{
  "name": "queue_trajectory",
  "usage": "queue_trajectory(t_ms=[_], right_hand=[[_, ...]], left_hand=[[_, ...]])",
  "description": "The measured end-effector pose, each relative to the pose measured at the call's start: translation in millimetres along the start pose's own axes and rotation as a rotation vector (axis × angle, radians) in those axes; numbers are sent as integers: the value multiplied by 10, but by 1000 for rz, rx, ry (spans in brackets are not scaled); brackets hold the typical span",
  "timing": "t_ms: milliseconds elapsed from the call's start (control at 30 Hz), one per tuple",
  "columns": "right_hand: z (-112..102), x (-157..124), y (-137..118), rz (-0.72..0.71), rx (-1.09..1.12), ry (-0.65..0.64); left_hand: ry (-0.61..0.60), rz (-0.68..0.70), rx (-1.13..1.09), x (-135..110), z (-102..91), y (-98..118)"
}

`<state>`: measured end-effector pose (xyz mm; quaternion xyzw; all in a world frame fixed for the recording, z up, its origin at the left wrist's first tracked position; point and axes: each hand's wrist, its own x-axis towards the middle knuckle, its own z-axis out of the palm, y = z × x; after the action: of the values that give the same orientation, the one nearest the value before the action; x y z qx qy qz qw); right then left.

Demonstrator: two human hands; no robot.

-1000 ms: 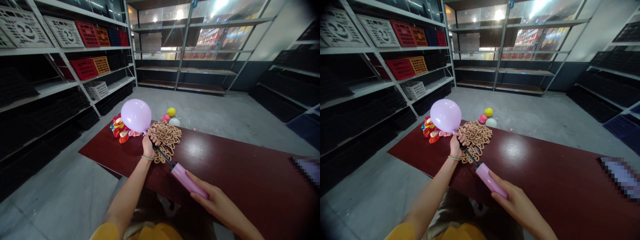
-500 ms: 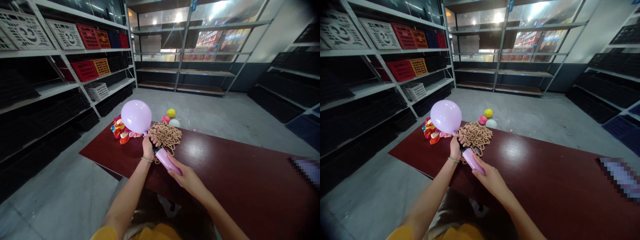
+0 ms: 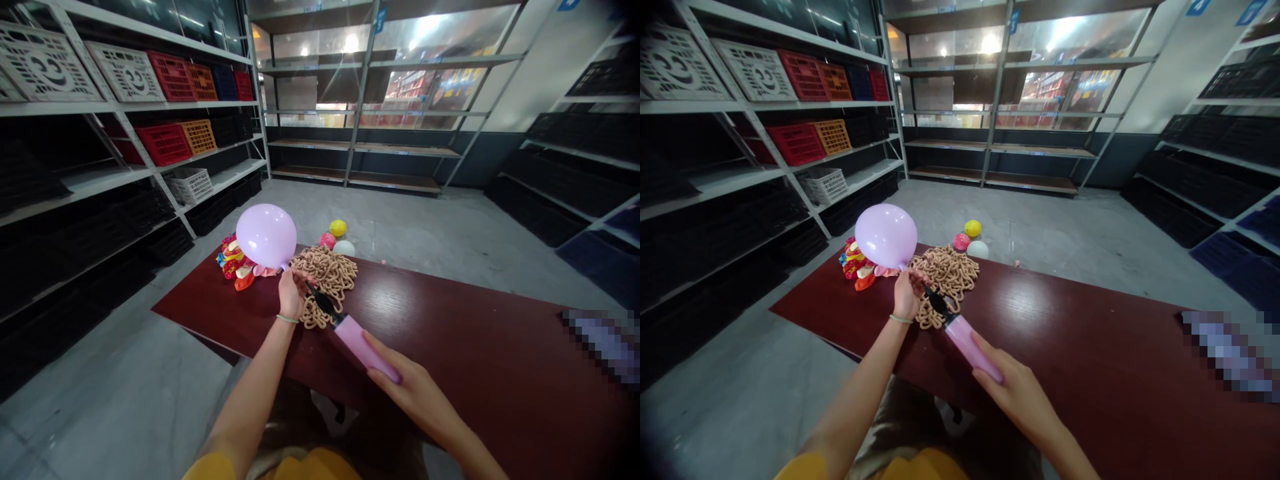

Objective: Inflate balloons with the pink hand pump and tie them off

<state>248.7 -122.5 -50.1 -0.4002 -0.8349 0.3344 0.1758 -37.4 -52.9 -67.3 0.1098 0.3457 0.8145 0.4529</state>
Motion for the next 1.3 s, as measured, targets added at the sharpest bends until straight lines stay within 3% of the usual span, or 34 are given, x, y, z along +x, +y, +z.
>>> queue_trajectory(t_ms=[133, 233, 367, 533, 767, 1033, 1167, 1300], right_hand=[[-292, -164, 191, 102, -153, 120], [-412, -78, 249, 131, -341, 148], [-335, 224, 281, 46, -558, 148], [-124, 562, 366, -152, -660, 162], [-64, 656, 433, -181, -602, 134], [-125, 669, 368, -228, -480, 223], [-267, 715, 302, -310, -432, 319], [-484, 787, 56, -519, -459, 503]], left_hand=[[-15, 1, 43, 30, 13, 54], [-51, 17, 72, 28, 42, 92], [-123, 24, 165, 2, 40, 196], [-198, 6, 319, -61, -19, 348], [-290, -92, 393, -219, 33, 552], [-486, -91, 619, -283, 113, 715], [-538, -83, 713, -290, 140, 788], [-636, -76, 830, -331, 221, 862]])
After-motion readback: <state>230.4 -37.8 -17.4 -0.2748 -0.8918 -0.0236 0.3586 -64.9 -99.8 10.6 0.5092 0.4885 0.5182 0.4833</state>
